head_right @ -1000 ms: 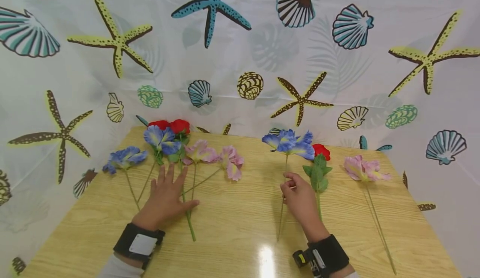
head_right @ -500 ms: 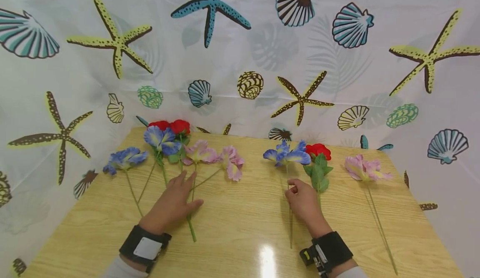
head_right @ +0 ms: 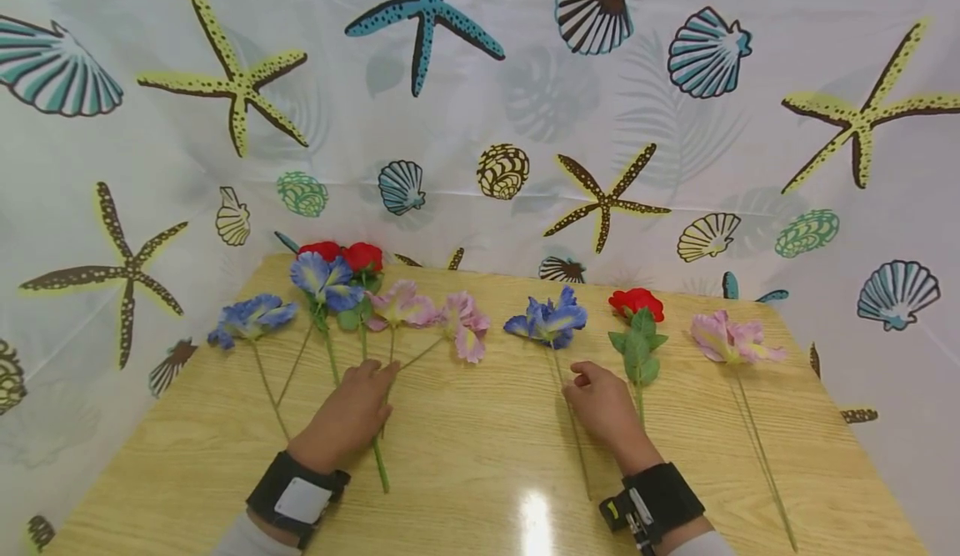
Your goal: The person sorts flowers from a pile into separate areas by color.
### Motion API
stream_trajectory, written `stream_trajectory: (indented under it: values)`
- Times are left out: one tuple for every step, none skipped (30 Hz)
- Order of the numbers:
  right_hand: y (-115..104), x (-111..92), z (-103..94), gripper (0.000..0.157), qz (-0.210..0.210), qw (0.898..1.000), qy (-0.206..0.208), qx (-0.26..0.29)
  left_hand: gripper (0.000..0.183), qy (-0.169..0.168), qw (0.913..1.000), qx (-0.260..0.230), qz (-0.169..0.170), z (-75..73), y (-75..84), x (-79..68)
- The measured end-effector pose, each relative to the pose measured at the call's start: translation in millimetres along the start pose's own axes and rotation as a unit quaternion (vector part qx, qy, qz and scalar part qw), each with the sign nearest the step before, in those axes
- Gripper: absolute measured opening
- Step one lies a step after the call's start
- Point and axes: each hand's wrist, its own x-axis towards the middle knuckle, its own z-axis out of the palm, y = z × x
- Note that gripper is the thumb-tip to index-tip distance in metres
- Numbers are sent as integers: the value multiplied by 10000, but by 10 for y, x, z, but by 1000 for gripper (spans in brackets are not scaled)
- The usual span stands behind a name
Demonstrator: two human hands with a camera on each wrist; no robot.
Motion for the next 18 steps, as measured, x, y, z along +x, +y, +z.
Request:
stream_trajectory:
  values:
    - [-1, -7, -3, 44, 10, 10000, -13, 50, 54, 16, 10000, 50, 14, 5, -4, 1]
    - [-5, -15, -8, 45, 22, 10000, -25, 90, 54, 30, 9999, 93, 24, 10, -7, 2]
    - [-11, -21, -15, 46, 34, 9999, -47, 144, 54, 45, 9999, 131, 35, 12, -9, 1]
    - [-17, -28, -24, 47, 51, 9998, -74, 187, 53, 64, 9998, 162, 45, 14, -10, 2]
    - [-24, -33, -33, 48, 68, 9997, -104, 225, 53, 81, 9998, 174, 44, 13, -9, 3]
    - [-30, -36, -42, 49, 87, 9996, -140, 239, 52, 95, 9997, 205, 48, 11, -8, 2]
    - [-35, -38, -50, 50, 108, 9995, -179, 252, 51, 114, 9997, 218, 51, 12, -8, 3]
    - [-40, -40, -58, 50, 136, 9994, -217, 251, 50, 130, 9996, 227, 49, 10, -5, 2]
    - [-43, -41, -65, 51, 163, 9992, -262, 255, 49, 143, 9996, 237, 49, 8, -2, 1]
    - [-45, -41, -72, 52, 189, 9991, -289, 262, 47, 168, 9995, 252, 55, 6, 1, 1]
    - [-43, -39, -76, 53, 211, 9989, -312, 274, 45, 188, 9995, 259, 54, 5, 4, 1]
    - [-41, -40, -80, 53, 234, 9987, -336, 301, 43, 217, 9994, 277, 63, 4, 6, 0]
    - [-38, -41, -84, 54, 246, 9985, -360, 340, 42, 244, 9993, 280, 56, 4, 9, -1]
    - [-34, -43, -87, 54, 249, 9984, -368, 352, 41, 267, 9992, 288, 43, 1, 12, -3]
    - [-29, -44, -90, 55, 242, 9984, -375, 357, 40, 284, 9992, 291, 29, 1, 14, -3]
    - [-26, -48, -93, 56, 231, 9984, -374, 367, 39, 298, 9992, 278, 5, 2, 15, -3]
    - [-21, -51, -96, 56, 224, 9984, -380, 354, 40, 288, 9993, 250, -27, 3, 14, -4]
    - [-19, -56, -99, 57, 216, 9985, -385, 329, 41, 285, 9994, 215, -47, 5, 14, -6]
